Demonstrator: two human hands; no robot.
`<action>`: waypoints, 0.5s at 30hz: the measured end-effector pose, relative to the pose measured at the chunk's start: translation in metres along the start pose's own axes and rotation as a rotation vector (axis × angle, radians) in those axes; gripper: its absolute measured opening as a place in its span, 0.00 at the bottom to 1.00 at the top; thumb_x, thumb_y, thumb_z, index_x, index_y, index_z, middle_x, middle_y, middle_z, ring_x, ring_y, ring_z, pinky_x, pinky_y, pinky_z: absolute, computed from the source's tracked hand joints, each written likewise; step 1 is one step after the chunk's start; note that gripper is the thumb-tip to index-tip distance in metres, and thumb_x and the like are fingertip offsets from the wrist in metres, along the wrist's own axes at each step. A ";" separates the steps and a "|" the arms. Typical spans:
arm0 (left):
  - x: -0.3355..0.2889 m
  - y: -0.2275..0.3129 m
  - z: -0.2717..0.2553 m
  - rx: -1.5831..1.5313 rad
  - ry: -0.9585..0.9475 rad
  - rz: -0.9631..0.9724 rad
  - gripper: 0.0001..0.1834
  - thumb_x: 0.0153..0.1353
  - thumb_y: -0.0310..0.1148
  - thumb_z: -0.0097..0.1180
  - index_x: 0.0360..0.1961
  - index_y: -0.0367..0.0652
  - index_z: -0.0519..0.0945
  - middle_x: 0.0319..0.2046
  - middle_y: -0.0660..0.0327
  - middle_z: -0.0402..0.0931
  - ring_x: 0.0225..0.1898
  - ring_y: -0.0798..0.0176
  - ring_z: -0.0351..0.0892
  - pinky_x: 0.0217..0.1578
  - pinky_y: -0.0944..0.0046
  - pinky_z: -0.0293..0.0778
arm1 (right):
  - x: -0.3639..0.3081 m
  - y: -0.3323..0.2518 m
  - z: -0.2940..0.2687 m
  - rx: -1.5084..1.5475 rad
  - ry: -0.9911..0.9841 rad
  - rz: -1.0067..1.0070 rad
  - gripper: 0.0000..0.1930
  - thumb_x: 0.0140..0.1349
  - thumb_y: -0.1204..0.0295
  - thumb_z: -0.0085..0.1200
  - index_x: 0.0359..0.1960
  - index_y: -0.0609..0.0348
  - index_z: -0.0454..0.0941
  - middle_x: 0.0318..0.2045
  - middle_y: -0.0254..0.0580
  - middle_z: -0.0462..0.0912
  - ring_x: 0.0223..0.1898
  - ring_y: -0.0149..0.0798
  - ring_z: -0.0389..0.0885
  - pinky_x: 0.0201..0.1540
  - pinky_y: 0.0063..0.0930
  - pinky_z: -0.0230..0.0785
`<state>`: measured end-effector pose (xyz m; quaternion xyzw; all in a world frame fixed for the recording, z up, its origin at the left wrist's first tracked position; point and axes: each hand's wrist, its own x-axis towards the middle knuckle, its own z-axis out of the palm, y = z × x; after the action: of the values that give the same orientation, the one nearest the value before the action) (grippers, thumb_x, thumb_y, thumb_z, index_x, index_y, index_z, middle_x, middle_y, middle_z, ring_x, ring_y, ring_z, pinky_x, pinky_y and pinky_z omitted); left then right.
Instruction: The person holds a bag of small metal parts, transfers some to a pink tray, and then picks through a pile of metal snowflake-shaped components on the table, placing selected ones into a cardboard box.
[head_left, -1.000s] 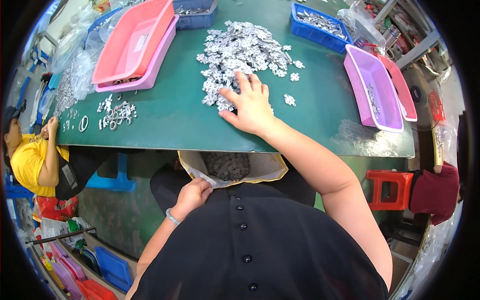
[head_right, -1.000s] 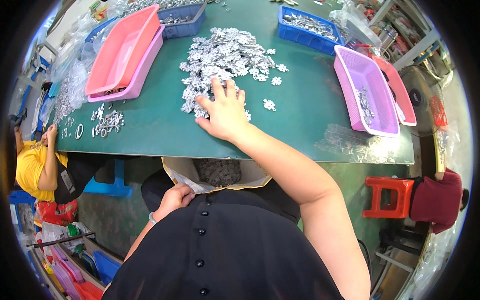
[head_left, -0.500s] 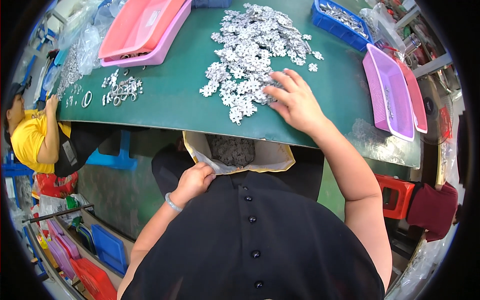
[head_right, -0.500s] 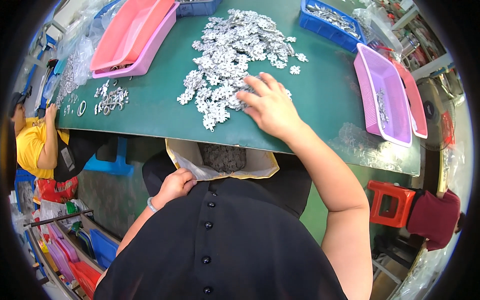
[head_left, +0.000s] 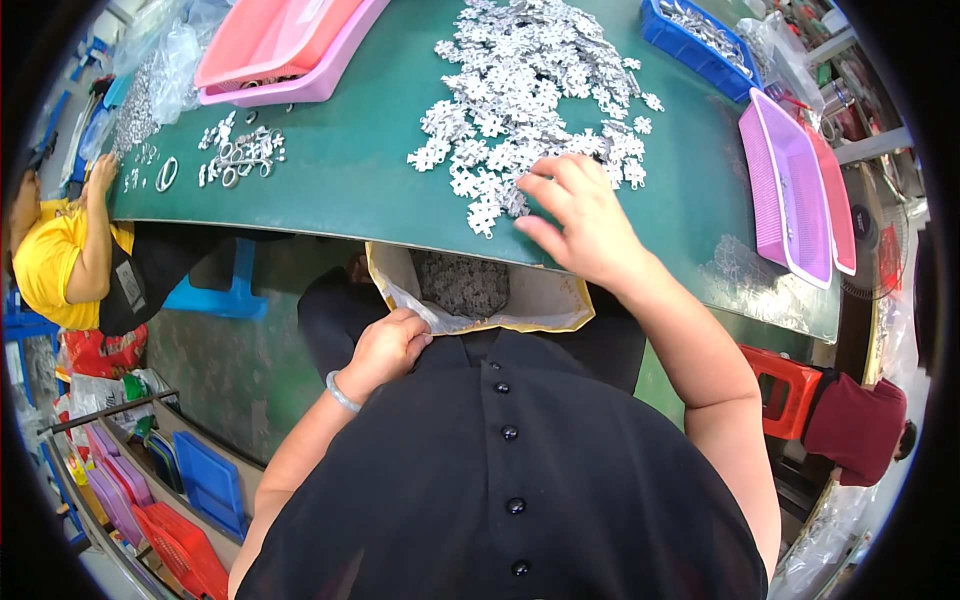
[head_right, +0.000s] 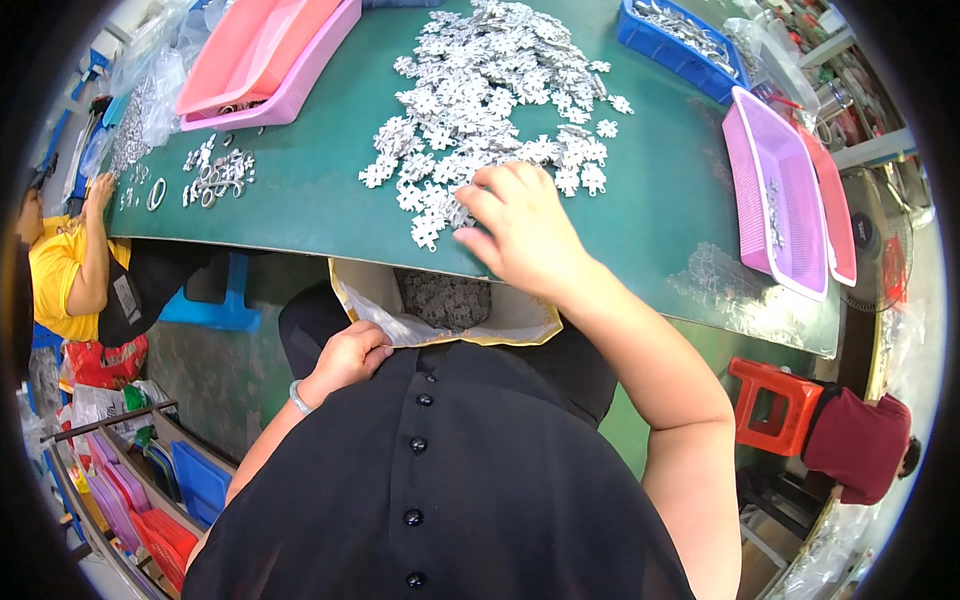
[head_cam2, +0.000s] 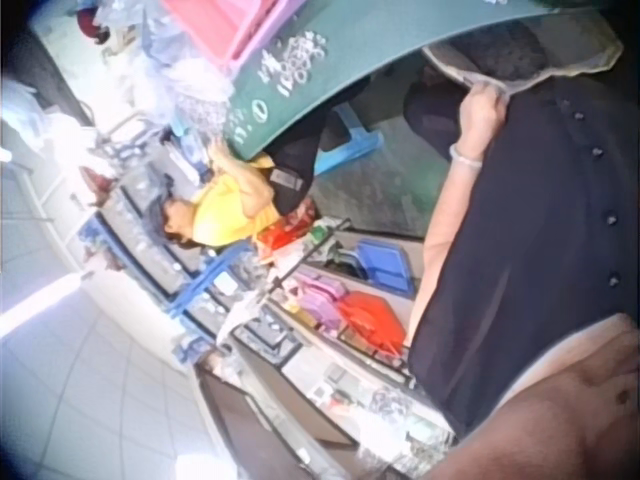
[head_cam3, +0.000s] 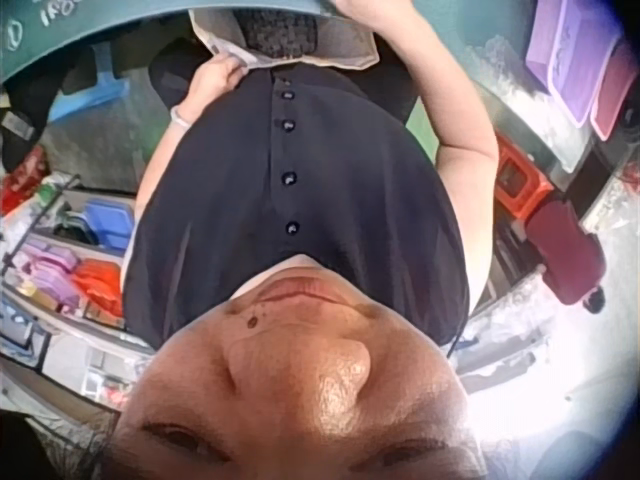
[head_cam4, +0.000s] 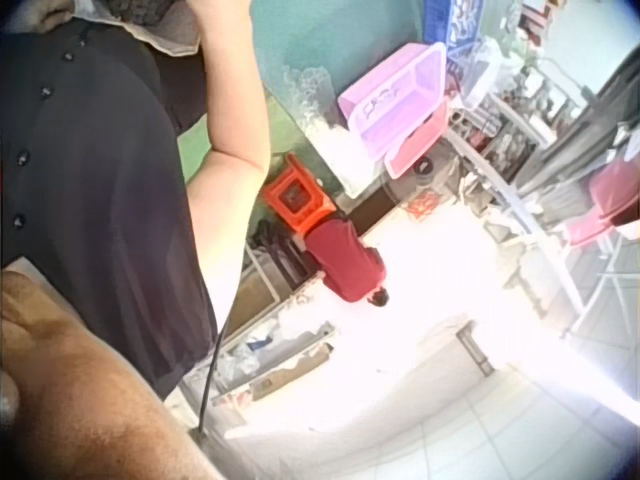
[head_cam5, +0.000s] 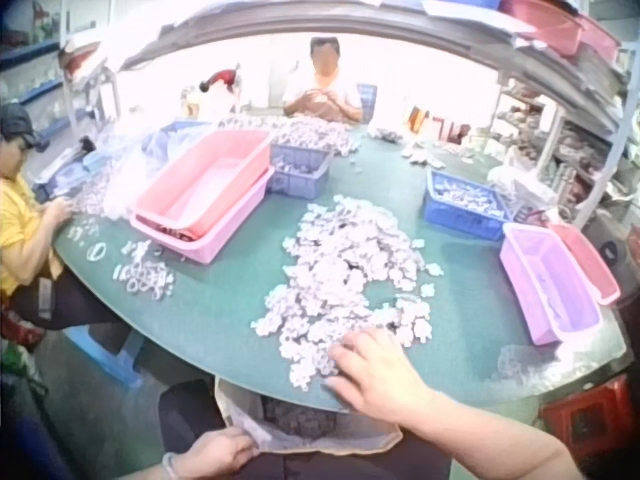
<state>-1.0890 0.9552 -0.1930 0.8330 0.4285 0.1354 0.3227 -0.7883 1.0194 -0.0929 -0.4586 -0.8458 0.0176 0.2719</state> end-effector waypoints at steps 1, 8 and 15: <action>0.000 0.000 0.000 -0.002 -0.001 0.001 0.05 0.52 0.30 0.62 0.29 0.42 0.80 0.30 0.59 0.75 0.33 0.52 0.78 0.34 0.57 0.75 | 0.002 -0.005 0.005 -0.025 0.004 0.015 0.16 0.51 0.67 0.62 0.41 0.56 0.77 0.42 0.43 0.75 0.47 0.47 0.70 0.53 0.42 0.60; -0.002 -0.001 -0.001 -0.032 0.003 -0.004 0.05 0.52 0.29 0.62 0.29 0.43 0.79 0.30 0.59 0.75 0.33 0.51 0.78 0.34 0.58 0.75 | -0.012 0.000 0.003 -0.065 -0.032 0.122 0.08 0.48 0.74 0.58 0.31 0.56 0.75 0.34 0.38 0.73 0.41 0.44 0.70 0.47 0.37 0.60; -0.002 -0.004 0.001 -0.022 0.007 0.019 0.04 0.51 0.28 0.62 0.29 0.43 0.80 0.30 0.60 0.76 0.33 0.52 0.78 0.34 0.59 0.76 | -0.019 -0.006 -0.022 -0.017 -0.133 0.070 0.08 0.51 0.77 0.56 0.34 0.58 0.77 0.34 0.38 0.74 0.41 0.44 0.70 0.46 0.36 0.61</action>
<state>-1.0919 0.9553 -0.1963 0.8330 0.4200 0.1464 0.3289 -0.7740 0.9963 -0.0812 -0.4883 -0.8455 0.0504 0.2102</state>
